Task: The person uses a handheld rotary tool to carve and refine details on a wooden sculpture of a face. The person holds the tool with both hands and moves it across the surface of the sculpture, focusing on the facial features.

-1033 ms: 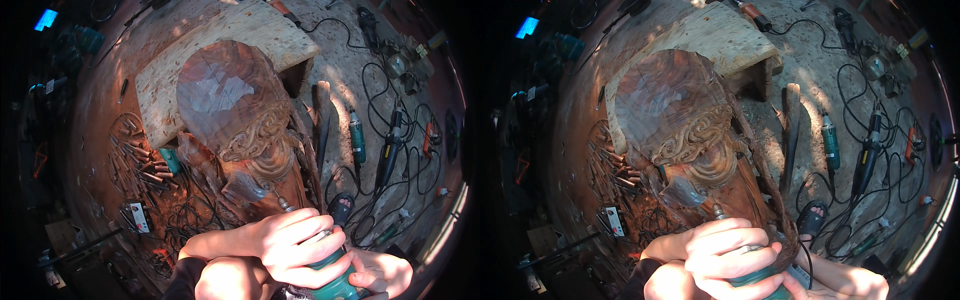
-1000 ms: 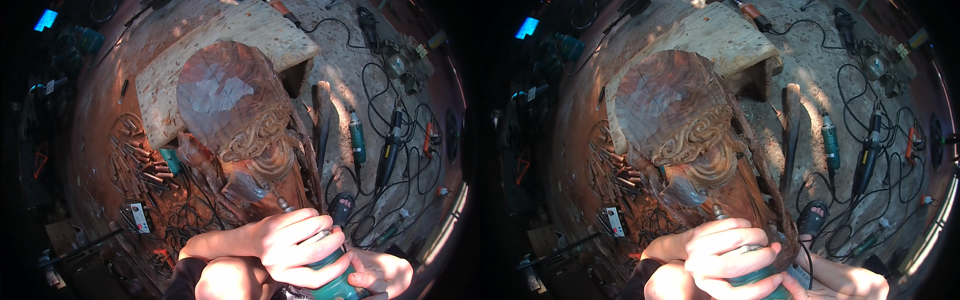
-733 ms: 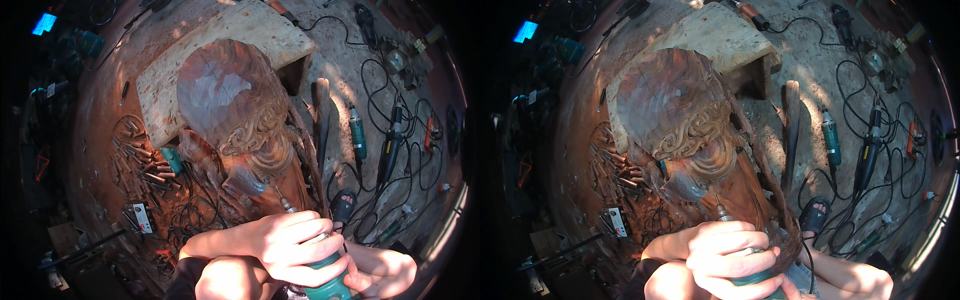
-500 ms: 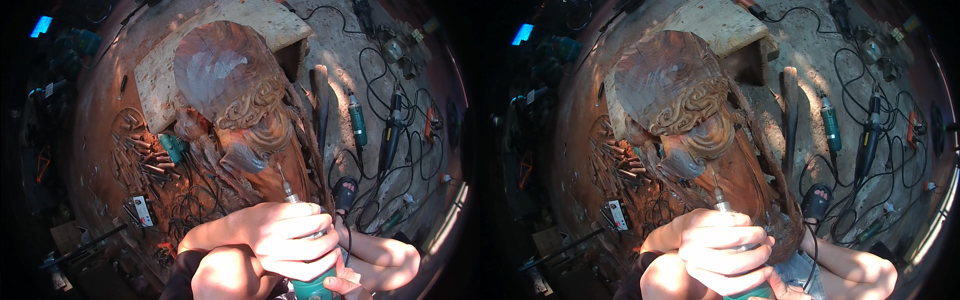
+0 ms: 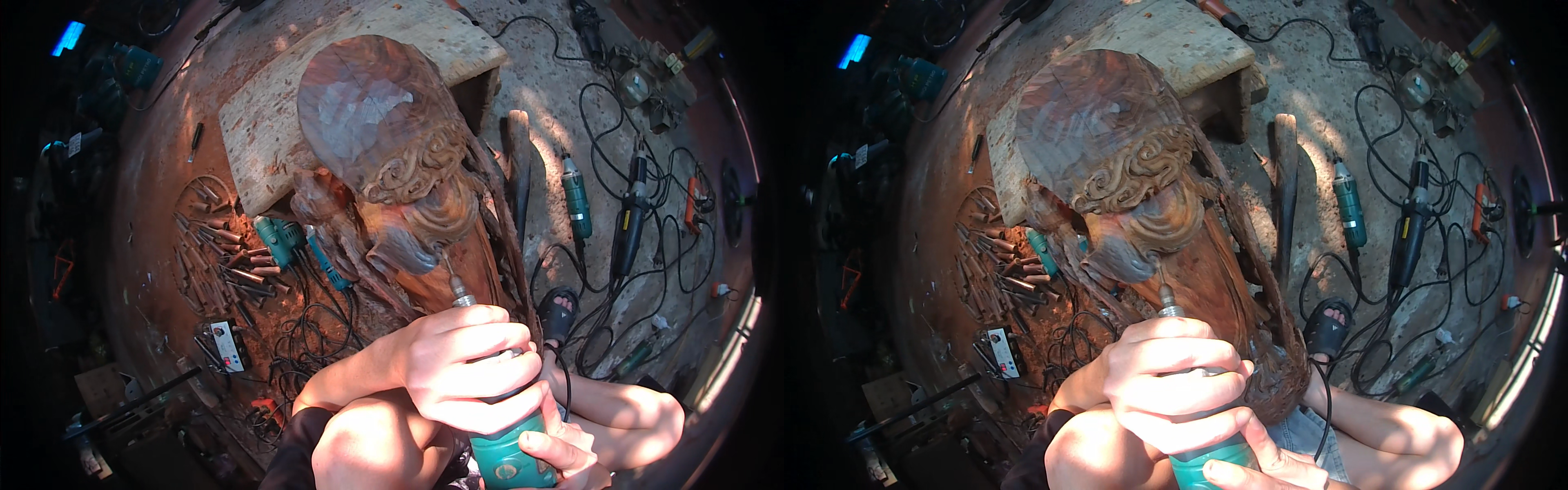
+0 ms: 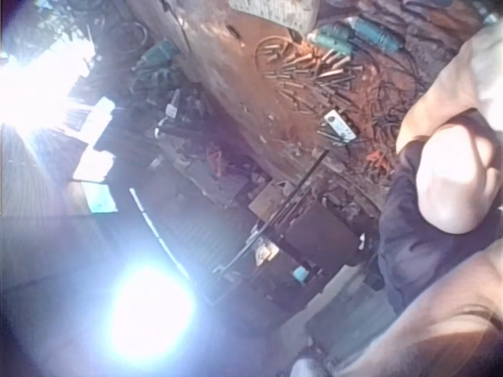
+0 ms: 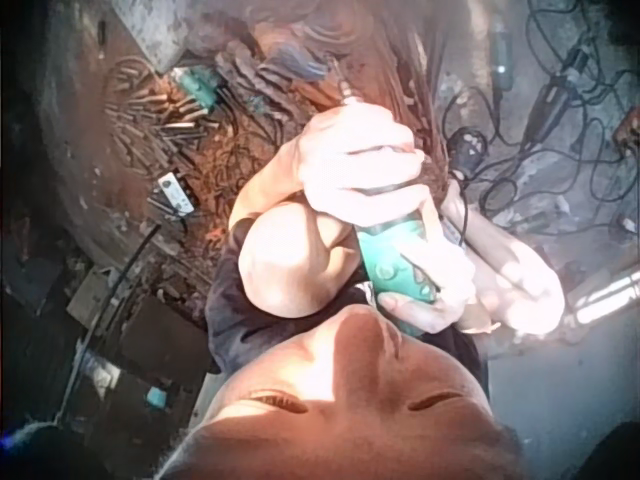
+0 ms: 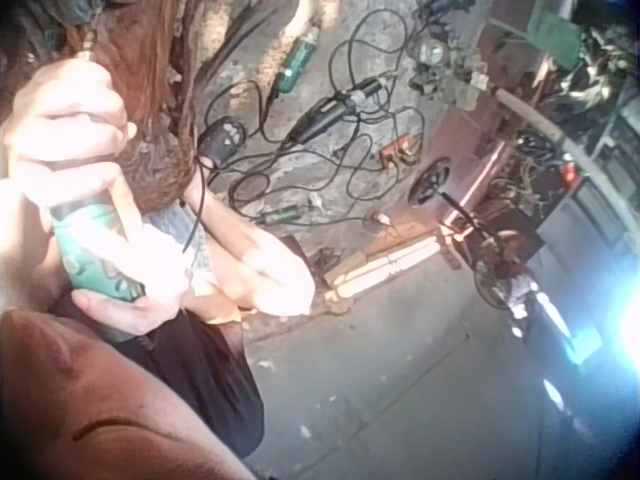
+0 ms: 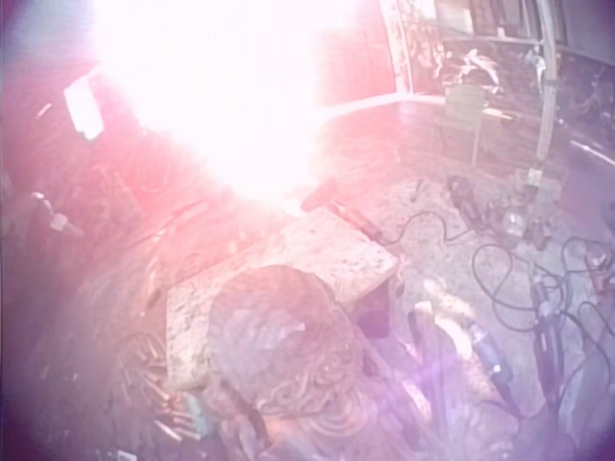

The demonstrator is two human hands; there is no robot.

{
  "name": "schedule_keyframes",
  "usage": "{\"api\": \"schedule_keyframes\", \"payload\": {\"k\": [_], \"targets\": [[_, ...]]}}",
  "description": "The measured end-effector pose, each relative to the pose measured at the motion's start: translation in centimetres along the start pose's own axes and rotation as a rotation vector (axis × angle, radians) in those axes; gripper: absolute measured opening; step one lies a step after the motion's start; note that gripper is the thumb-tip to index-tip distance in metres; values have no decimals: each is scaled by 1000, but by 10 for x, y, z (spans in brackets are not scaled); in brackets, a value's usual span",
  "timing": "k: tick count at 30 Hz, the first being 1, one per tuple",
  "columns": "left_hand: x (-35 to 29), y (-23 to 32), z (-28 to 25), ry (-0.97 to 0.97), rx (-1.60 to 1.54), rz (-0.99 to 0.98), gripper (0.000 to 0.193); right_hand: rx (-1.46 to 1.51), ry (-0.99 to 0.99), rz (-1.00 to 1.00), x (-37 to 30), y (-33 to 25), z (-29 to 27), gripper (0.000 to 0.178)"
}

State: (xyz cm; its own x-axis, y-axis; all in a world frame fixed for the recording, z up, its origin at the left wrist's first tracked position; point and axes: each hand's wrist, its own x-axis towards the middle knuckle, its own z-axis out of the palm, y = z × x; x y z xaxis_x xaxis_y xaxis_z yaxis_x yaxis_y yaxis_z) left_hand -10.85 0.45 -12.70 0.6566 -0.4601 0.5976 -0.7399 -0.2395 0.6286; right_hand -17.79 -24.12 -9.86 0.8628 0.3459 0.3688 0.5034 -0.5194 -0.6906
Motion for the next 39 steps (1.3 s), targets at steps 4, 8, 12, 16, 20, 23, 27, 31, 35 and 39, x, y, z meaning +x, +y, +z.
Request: {"api": "schedule_keyframes", "payload": {"k": [4, 8, 12, 16, 20, 23, 27, 31, 35, 39], "targets": [[0, -35, 32, 171, -151, 238, 22, -172, 702, 223, -24, -22, 71, 18], [-8, -49, 40, 247, -129, 349, 28, -97, -398, -240, 36, -1, -31, 44], [-1, -49, 40, 252, -179, 369, 30, 7, -767, -595, 64, 16, -57, 56], [1, -50, 39, 288, -167, 386, 30, -20, -642, -706, 67, 16, -48, 46], [0, -52, 41, 289, -181, 384, 30, 13, -743, -558, 58, 9, -54, 49], [-1, -50, 38, 260, -189, 359, 30, 25, -728, -628, 73, 13, -51, 50], [-3, -50, 36, 240, -166, 360, 30, 115, -775, -406, 64, 8, -56, 47], [-4, -48, 40, 236, -191, 360, 29, 136, -754, -495, 73, 10, -62, 41], [-1, -46, 51, 186, -118, 446, 24, 192, -753, -541, 58, 17, -62, 37], [-9, -43, 43, 12, 14, 542, 24, 231, -746, -592, 37, 24, -62, 32]]}}
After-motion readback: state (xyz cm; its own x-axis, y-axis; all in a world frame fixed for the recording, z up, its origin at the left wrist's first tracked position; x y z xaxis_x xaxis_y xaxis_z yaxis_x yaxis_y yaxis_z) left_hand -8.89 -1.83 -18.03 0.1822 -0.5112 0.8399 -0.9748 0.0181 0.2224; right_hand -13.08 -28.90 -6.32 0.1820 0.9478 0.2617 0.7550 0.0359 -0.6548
